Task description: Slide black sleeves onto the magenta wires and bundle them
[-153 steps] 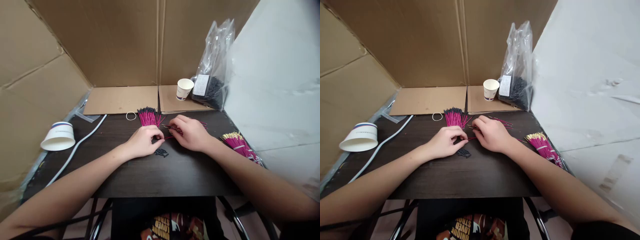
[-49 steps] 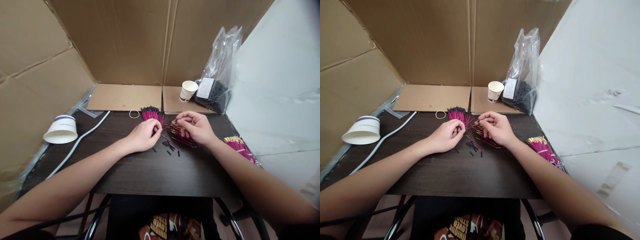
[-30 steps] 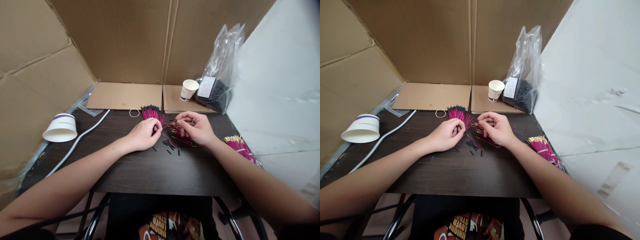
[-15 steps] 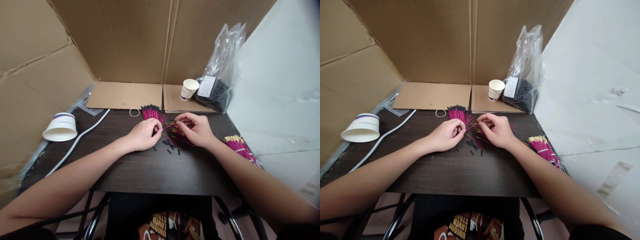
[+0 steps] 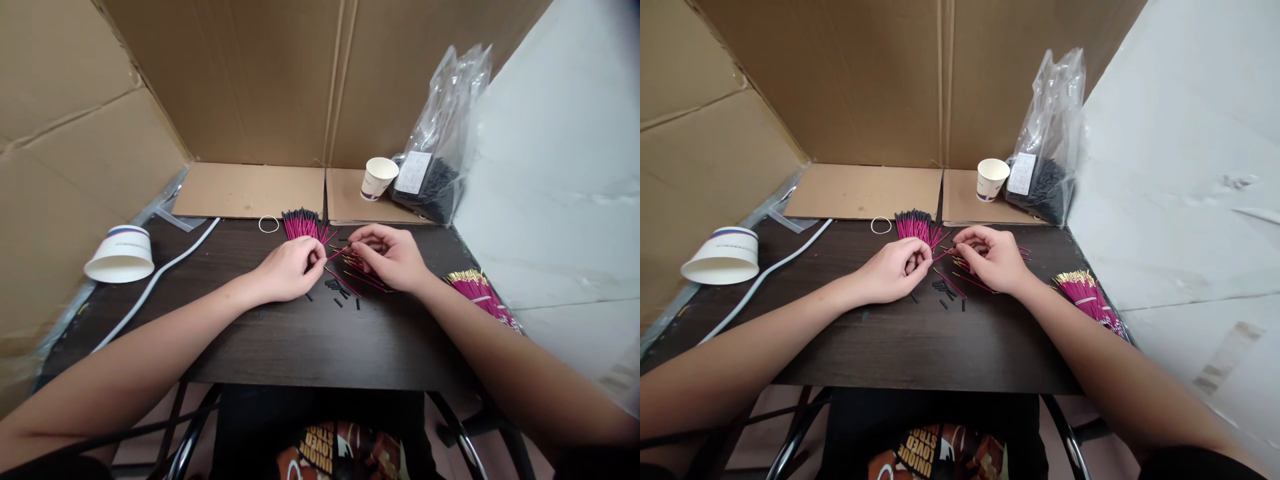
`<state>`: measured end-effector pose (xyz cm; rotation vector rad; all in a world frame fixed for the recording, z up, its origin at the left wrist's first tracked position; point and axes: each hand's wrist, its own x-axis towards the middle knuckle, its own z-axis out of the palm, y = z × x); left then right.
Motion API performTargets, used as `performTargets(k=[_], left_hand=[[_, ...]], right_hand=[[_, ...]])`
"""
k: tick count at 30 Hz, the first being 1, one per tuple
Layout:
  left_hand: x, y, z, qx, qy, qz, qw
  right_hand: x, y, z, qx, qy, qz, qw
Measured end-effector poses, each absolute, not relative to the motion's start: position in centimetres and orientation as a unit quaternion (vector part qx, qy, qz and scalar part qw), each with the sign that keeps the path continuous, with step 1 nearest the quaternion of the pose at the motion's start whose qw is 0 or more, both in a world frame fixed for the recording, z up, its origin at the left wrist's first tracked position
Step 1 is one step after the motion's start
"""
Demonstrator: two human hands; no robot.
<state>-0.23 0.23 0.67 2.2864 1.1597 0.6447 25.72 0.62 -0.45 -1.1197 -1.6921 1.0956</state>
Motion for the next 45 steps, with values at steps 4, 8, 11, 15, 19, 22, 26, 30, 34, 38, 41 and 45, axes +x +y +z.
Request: performTargets(k=[4, 8, 11, 15, 19, 22, 26, 30, 34, 38, 41, 45], left_hand=[[-0.26, 0.26, 0.57, 0.840, 0.426, 0.231, 0.244], [-0.30, 0.29, 0.51, 0.843, 0.422, 0.229, 0.243], [-0.31, 0.27, 0.49, 0.844, 0.420, 0.230, 0.242], [-0.28, 0.20, 0.52, 0.840, 0.429, 0.225, 0.245], [-0.25, 0.17, 0.57, 0.838, 0.431, 0.223, 0.249], [-0.25, 0.22, 0.59, 0.839, 0.429, 0.223, 0.250], [-0.23, 0.24, 0.63, 0.841, 0.425, 0.223, 0.250], [-0.22, 0.18, 0.66, 0.838, 0.430, 0.222, 0.252], [-0.21, 0.21, 0.60, 0.839, 0.430, 0.223, 0.249], [-0.18, 0.27, 0.58, 0.839, 0.429, 0.226, 0.247], [-0.17, 0.26, 0.59, 0.840, 0.427, 0.228, 0.246], [-0.20, 0.24, 0.53, 0.839, 0.427, 0.229, 0.247]], right_hand=[[25.49, 0.55, -0.45, -0.439, -0.671, 0.450, 0.393], [25.37, 0.51, -0.52, -0.435, -0.668, 0.463, 0.388], [25.44, 0.56, -0.45, -0.433, -0.658, 0.479, 0.388], [25.63, 0.78, -0.31, -0.421, -0.647, 0.510, 0.379], [25.72, 0.86, -0.30, -0.414, -0.643, 0.527, 0.370], [25.61, 0.74, -0.39, -0.414, -0.645, 0.527, 0.366], [25.45, 0.59, -0.54, -0.414, -0.649, 0.528, 0.358], [25.47, 0.65, -0.63, -0.415, -0.648, 0.524, 0.364], [25.43, 0.64, -0.54, -0.414, -0.647, 0.522, 0.371], [25.31, 0.54, -0.42, -0.414, -0.642, 0.524, 0.376], [25.28, 0.53, -0.43, -0.416, -0.642, 0.524, 0.374], [25.24, 0.59, -0.50, -0.423, -0.637, 0.520, 0.379]])
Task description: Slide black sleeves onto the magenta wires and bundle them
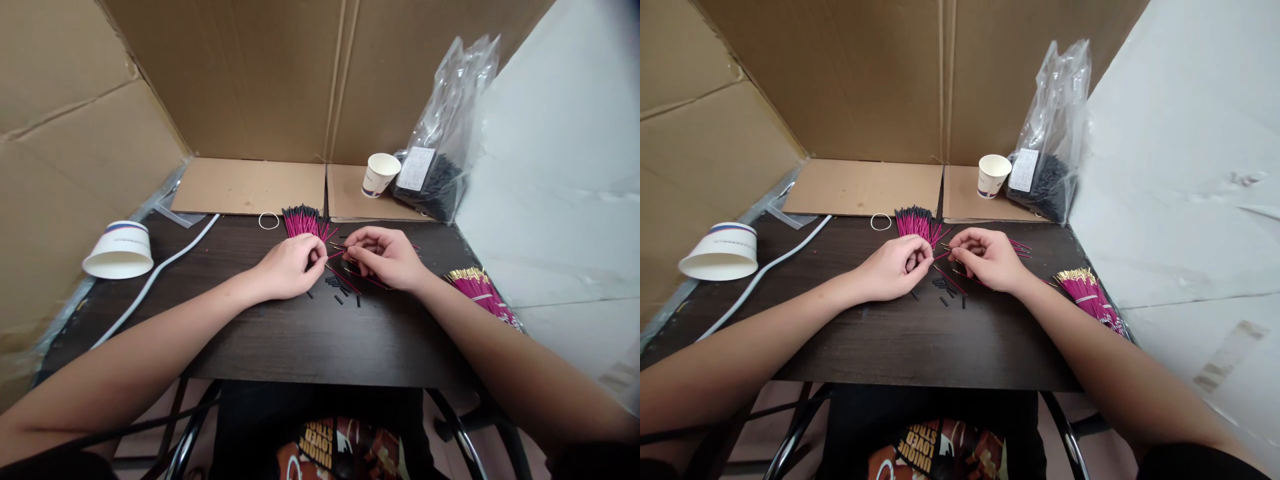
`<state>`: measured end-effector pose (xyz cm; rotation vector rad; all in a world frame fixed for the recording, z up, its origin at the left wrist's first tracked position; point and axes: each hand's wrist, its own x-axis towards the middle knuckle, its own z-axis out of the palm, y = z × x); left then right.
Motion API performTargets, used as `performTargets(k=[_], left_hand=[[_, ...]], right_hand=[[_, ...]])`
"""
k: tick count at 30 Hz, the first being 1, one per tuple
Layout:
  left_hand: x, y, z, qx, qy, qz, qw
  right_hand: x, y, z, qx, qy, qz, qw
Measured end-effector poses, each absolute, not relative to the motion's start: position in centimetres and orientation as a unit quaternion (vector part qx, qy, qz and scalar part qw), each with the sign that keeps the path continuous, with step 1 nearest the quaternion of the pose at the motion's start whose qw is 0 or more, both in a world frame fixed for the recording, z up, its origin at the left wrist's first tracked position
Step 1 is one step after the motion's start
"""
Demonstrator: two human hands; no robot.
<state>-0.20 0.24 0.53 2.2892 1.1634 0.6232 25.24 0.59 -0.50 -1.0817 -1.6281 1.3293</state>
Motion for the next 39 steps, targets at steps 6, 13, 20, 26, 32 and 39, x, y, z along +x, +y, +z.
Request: performTargets(k=[6, 13, 20, 26, 32, 39], left_hand=[[-0.2, 0.2, 0.5, 0.840, 0.427, 0.226, 0.248], [-0.2, 0.3, 0.5, 0.839, 0.428, 0.228, 0.249], [-0.2, 0.2, 0.7, 0.838, 0.432, 0.223, 0.249], [-0.1, 0.1, 0.9, 0.828, 0.443, 0.229, 0.257], [-0.3, 0.6, 1.5, 0.768, 0.519, 0.264, 0.268], [-2.1, 3.3, 1.5, 0.656, 0.641, 0.328, 0.227]], right_hand=[[25.2, 0.6, -0.5, -0.432, -0.642, 0.509, 0.376], [25.3, 0.6, -0.5, -0.436, -0.649, 0.504, 0.368], [25.3, 0.6, -0.5, -0.434, -0.650, 0.506, 0.366], [25.4, 0.6, -0.1, -0.451, -0.643, 0.488, 0.380], [25.5, 0.7, -0.2, -0.474, -0.637, 0.454, 0.405], [25.4, 0.8, -1.0, -0.470, -0.668, 0.423, 0.393]])
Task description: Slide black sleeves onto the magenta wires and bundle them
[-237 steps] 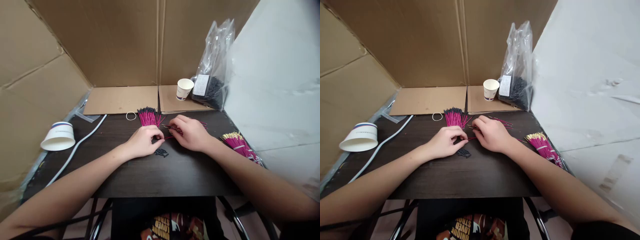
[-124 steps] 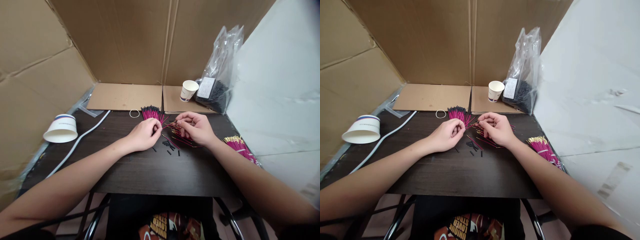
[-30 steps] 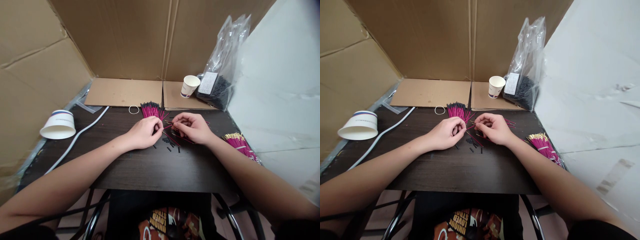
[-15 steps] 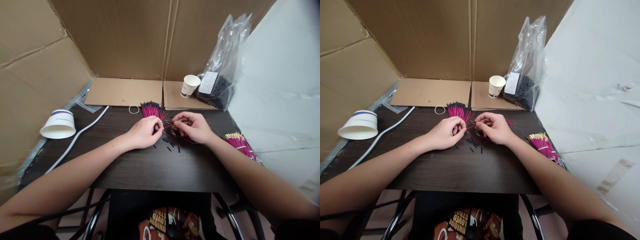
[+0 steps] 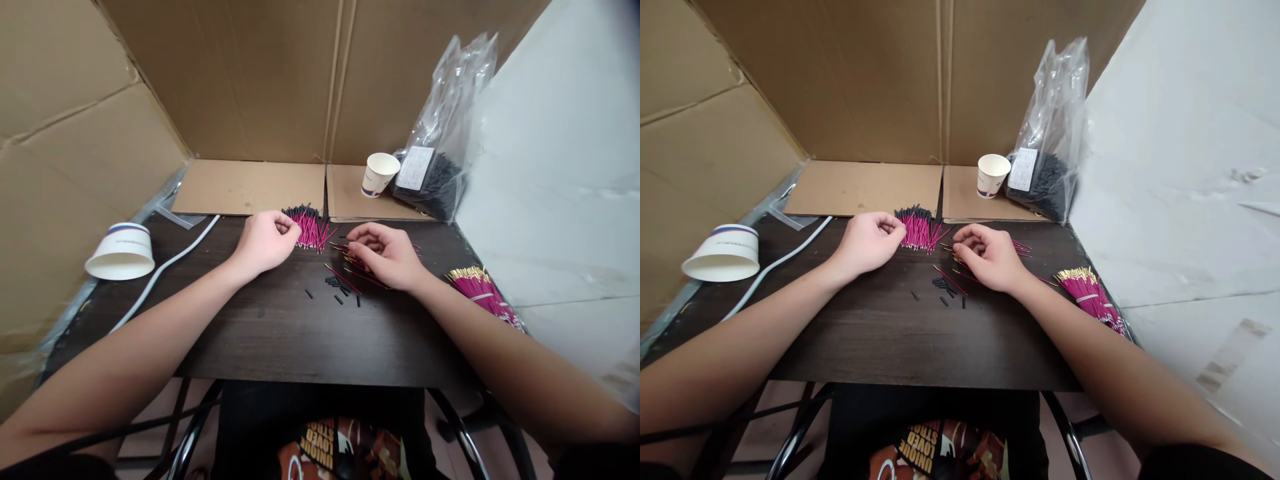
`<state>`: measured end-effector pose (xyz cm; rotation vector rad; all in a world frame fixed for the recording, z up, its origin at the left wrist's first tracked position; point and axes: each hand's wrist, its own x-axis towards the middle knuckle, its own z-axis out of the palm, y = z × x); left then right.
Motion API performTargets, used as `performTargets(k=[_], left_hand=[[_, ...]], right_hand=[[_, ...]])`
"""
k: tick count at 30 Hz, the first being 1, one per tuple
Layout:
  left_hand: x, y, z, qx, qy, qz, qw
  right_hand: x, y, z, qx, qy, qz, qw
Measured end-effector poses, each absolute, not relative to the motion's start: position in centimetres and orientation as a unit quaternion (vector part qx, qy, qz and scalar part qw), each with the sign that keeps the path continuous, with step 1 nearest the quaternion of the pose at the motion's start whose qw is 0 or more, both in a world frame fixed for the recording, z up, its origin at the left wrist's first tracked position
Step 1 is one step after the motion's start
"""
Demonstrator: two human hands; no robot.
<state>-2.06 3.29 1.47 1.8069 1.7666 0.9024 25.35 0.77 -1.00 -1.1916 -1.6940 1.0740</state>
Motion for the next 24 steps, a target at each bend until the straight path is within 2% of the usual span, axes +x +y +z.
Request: performTargets(k=[6, 13, 17, 24], left_hand=[[-3.0, 4.7, 0.7, 0.629, 0.680, 0.314, 0.206], [-2.7, 4.4, 0.6, 0.636, 0.681, 0.304, 0.198], [-2.3, 4.0, 0.9, 0.634, 0.687, 0.290, 0.206], [-2.4, 3.9, 0.8, 0.639, 0.680, 0.304, 0.193]], right_hand=[[25.7, 0.7, -1.5, -0.466, -0.730, 0.350, 0.358], [25.4, 0.0, -0.9, -0.398, -0.856, 0.115, 0.310], [24.9, -0.5, -1.0, -0.360, -0.892, 0.074, 0.263], [24.5, -1.0, -1.2, -0.380, -0.904, 0.020, 0.195]])
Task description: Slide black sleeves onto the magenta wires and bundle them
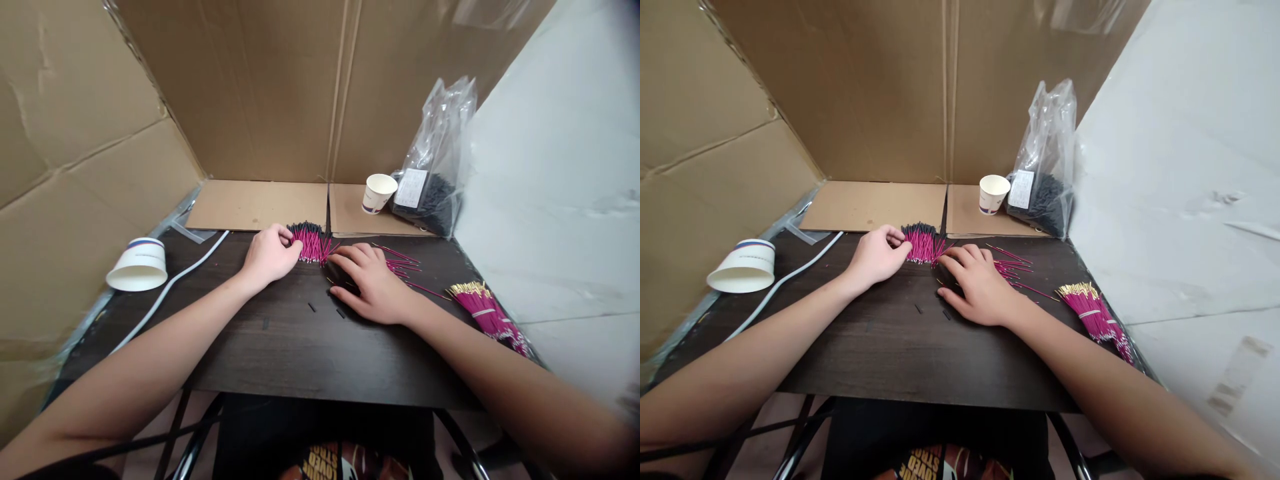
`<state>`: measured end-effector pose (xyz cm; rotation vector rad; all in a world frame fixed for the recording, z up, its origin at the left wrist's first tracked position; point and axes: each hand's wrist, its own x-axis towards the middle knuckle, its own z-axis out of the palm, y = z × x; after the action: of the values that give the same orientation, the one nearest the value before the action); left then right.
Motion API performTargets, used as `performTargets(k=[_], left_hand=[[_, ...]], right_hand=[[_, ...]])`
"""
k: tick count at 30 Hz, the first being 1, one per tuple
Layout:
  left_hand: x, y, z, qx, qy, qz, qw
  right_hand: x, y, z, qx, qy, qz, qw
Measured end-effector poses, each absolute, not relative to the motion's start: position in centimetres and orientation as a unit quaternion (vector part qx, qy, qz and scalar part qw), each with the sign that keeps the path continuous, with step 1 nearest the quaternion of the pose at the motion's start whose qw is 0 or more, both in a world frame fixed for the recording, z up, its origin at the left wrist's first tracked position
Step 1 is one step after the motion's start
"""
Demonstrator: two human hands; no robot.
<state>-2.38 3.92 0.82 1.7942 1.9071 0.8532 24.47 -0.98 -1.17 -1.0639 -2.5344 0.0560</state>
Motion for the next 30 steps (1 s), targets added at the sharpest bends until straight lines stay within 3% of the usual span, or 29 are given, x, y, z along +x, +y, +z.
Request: performTargets(k=[12, 30], left_hand=[[-2.23, 3.72, 0.38, 0.653, 0.665, 0.314, 0.179], [-1.87, 3.59, 0.60, 0.648, 0.671, 0.306, 0.188]], right_hand=[[24.14, -0.93, -1.49, -0.373, -0.916, -0.004, 0.149], [24.23, -0.54, -1.27, -0.326, -0.931, 0.052, 0.155]])
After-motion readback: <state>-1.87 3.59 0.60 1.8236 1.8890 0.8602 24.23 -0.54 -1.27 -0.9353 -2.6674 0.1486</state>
